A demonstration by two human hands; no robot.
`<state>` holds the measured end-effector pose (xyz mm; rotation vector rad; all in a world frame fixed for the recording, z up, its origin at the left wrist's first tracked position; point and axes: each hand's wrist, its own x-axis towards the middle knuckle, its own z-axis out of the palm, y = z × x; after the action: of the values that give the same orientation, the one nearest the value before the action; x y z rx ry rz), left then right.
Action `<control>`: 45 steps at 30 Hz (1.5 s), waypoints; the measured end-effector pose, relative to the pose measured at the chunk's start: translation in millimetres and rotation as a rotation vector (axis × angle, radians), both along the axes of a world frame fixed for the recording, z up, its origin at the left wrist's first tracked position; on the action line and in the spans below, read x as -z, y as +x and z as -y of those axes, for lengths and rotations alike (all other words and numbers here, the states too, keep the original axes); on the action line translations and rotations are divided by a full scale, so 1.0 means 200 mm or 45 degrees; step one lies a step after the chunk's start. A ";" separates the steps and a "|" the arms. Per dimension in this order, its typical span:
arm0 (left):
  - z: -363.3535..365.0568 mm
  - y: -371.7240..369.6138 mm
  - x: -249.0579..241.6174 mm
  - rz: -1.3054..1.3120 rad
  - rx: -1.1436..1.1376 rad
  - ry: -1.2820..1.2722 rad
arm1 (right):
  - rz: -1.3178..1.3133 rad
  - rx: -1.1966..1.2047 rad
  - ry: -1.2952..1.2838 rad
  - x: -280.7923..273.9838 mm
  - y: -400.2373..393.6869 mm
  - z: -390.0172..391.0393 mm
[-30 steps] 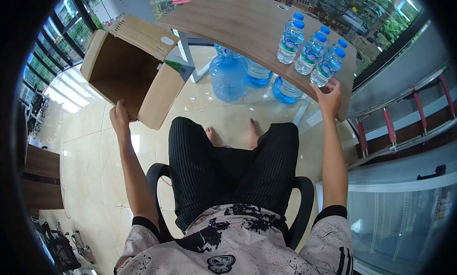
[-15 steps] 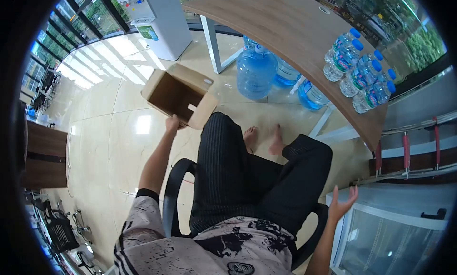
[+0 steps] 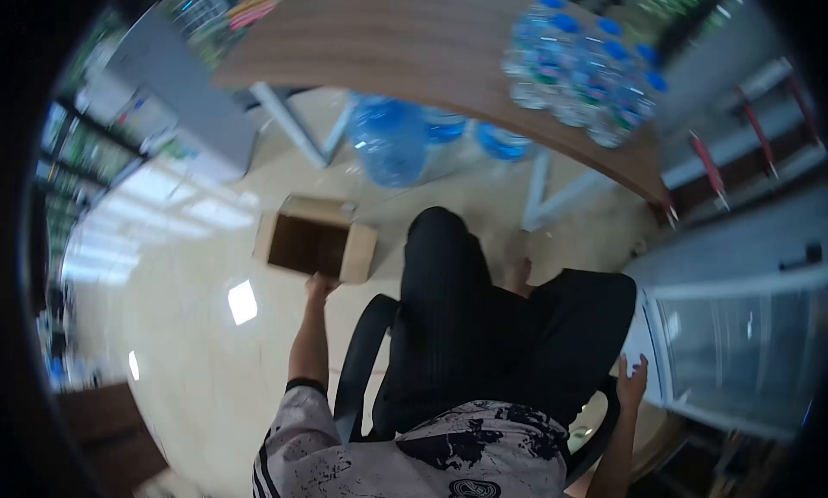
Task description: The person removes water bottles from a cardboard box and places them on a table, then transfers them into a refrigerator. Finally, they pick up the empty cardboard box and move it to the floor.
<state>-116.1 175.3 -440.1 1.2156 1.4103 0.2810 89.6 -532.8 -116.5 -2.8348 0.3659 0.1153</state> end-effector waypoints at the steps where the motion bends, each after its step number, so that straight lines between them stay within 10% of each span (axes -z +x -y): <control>1: 0.01 0.01 -0.02 0.192 -0.069 -0.079 | 0.062 -0.019 0.020 0.05 -0.03 0.08; 8: -0.12 0.07 -0.03 -0.050 0.230 -0.354 | 0.112 0.210 0.108 0.01 -0.23 0.14; 9: -0.13 0.04 -0.04 0.078 0.643 -0.162 | 0.126 0.291 0.163 0.06 -0.25 0.16; 20: -0.26 1.11 -0.29 0.355 1.249 0.372 | 0.105 0.392 0.152 0.09 -0.42 0.15; 22: 0.43 1.17 -1.20 0.037 1.176 0.344 | 0.018 0.408 0.172 0.06 -0.43 0.14; 29: 1.21 1.15 -1.77 0.546 1.801 0.883 | 0.033 0.413 0.249 0.04 -0.47 0.12; 36: 1.44 0.86 -1.68 -0.027 2.596 1.664 | 0.068 0.252 0.206 0.04 -0.46 0.11; 45: 1.33 0.81 -1.63 0.108 2.465 1.332 | 0.082 0.135 0.271 0.05 -0.38 0.12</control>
<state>46.6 -91.5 -114.0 2.7306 -0.5892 -0.3776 13.1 -557.0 -126.5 -2.5967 0.4597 0.0391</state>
